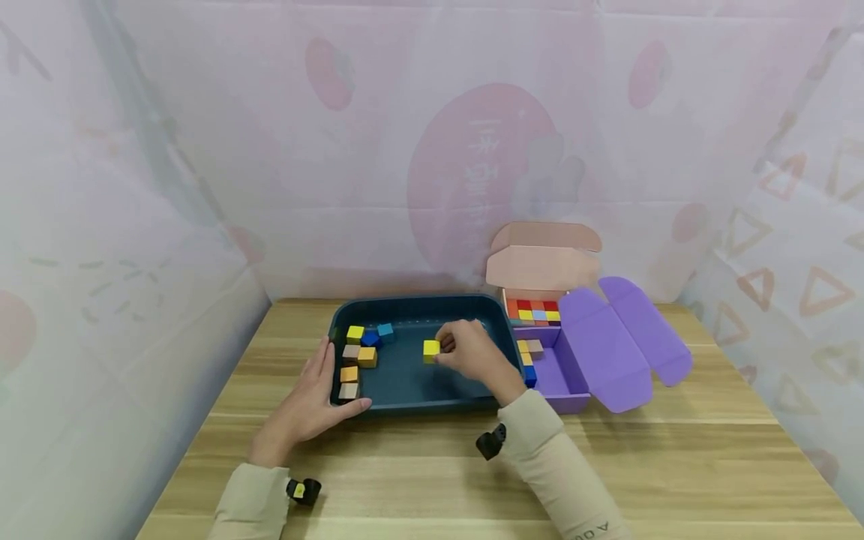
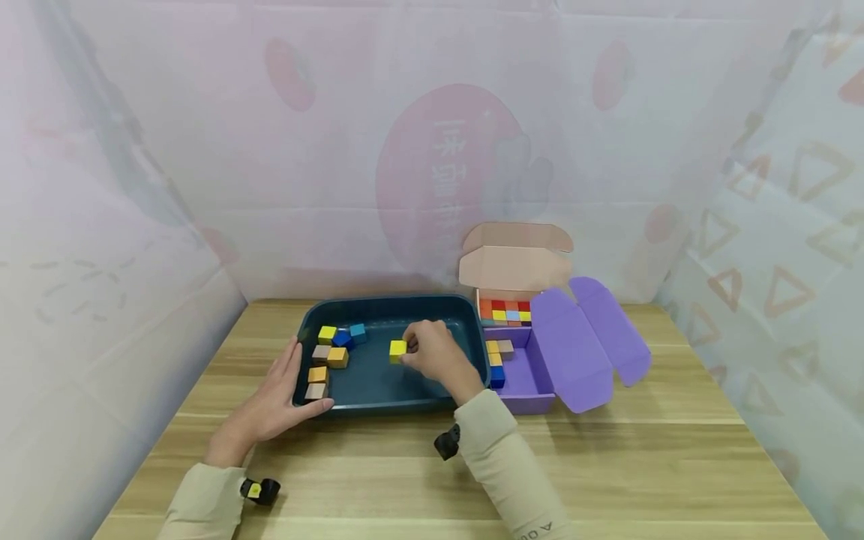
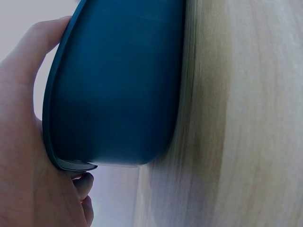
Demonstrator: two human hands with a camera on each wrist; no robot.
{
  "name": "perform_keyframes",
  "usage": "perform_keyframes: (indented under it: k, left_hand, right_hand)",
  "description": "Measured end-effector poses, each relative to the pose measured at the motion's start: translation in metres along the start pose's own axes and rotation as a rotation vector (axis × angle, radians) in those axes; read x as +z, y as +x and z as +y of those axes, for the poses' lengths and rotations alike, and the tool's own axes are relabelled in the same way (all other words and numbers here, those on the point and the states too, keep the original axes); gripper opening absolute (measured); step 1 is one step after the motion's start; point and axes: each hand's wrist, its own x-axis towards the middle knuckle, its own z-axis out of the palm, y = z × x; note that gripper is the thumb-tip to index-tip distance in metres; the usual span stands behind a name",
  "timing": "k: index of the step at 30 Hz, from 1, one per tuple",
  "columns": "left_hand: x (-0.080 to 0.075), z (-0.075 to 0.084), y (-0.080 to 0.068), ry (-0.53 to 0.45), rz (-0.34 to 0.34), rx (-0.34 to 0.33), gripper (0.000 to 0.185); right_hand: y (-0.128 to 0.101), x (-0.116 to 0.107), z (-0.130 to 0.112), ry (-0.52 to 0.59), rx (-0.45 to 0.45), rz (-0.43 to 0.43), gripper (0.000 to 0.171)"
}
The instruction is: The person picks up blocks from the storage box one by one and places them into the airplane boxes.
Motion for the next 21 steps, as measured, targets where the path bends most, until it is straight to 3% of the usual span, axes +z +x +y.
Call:
perform_keyframes:
  k: [16,21]
  left_hand:
    - [0.001,-0.001,0.002,0.000,0.013,0.005,0.133]
    - [0.002,0.001,0.001,-0.003,0.009,0.000,0.132]
  right_hand:
    - [-0.044,-0.068,0.031,-0.026,0.067,0.120,0.029]
    - [-0.055,-0.080,0.050,-0.033,0.091,0.219,0.026]
